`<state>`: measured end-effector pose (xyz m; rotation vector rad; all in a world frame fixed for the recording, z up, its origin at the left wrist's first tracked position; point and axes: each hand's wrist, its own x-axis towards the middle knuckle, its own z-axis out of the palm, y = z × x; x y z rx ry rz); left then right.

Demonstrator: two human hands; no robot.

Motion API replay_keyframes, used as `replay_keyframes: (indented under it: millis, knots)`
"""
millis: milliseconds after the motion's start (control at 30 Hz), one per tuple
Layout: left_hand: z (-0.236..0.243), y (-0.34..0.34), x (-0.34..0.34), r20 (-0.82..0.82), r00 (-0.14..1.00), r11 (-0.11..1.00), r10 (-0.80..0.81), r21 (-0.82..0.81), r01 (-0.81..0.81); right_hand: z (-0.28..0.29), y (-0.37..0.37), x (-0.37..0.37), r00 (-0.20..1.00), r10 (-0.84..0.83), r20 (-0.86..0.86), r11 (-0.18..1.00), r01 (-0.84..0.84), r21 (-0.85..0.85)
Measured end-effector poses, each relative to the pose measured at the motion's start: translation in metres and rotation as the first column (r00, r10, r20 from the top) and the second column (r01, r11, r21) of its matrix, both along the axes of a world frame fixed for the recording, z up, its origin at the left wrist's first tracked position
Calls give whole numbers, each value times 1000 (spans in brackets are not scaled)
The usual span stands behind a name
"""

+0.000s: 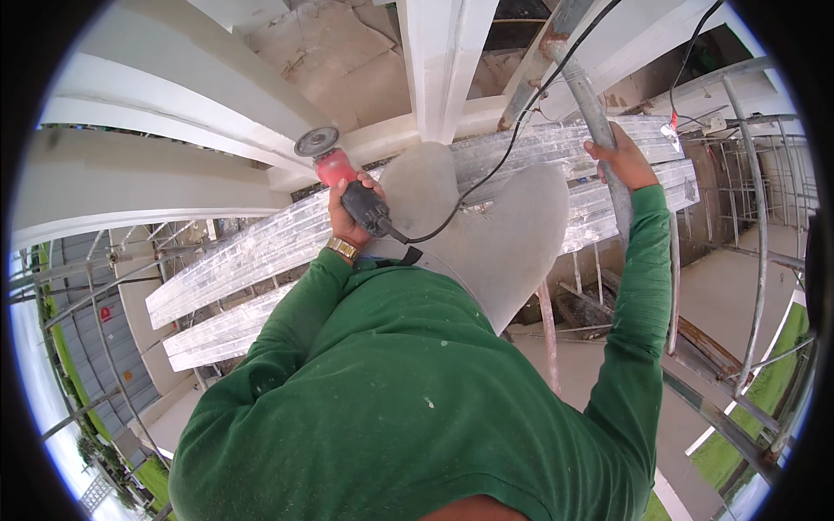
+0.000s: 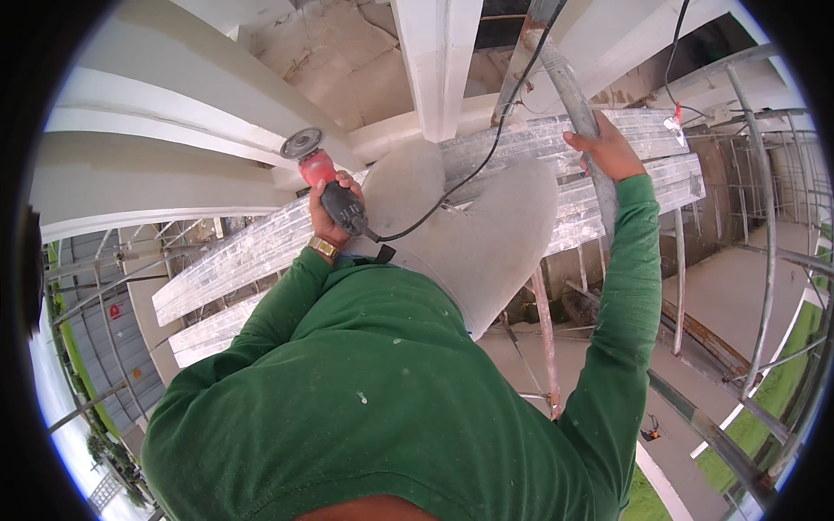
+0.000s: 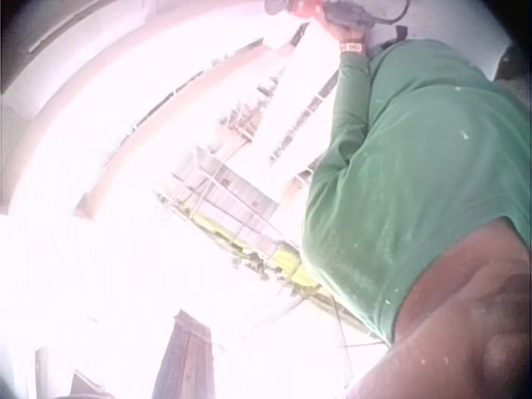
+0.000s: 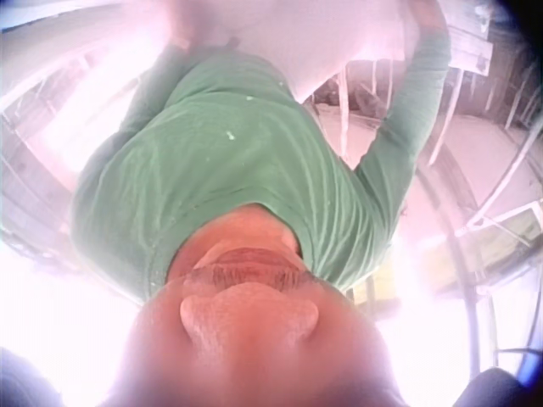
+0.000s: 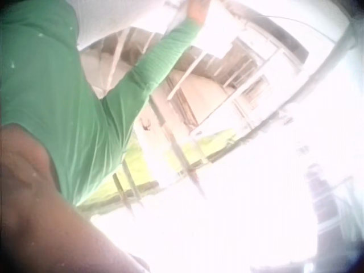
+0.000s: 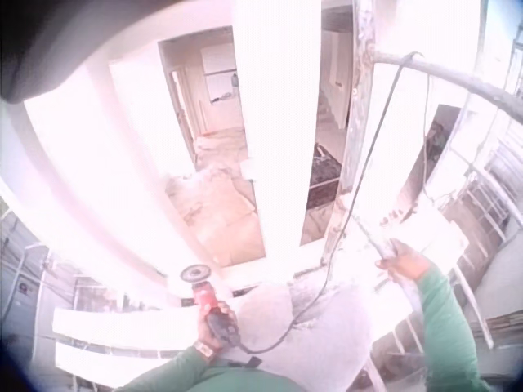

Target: The person uses a handheld angle grinder to smooth a white wall surface while standing on scaffolding. They move the grinder along the wall and occasionally reposition their hands and body to reach different sections.

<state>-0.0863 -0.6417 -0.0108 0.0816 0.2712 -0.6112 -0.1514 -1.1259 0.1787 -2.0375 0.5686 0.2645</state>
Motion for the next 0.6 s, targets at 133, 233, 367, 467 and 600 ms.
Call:
replay_keyframes:
  millis: [133,233,367,467,600]
  knots:
    - [4,-7,1,-38,998,999,-46,-3,46,-5,-6,0,1000,8,16,1000,-9,28]
    - [6,-10,0,-45,996,997,-82,-18,81,-11,-10,1,999,21,38,1000,-21,3]
    - [6,-15,0,-86,988,991,-130,-32,128,-21,-18,1,991,101,82,994,-97,-47]
    - [7,-18,3,-97,979,983,-181,-48,177,-3,-14,7,990,134,-32,988,-136,-73]
    - [8,-22,7,-99,965,970,-241,-71,234,-3,-18,8,994,98,-52,967,-107,-229]
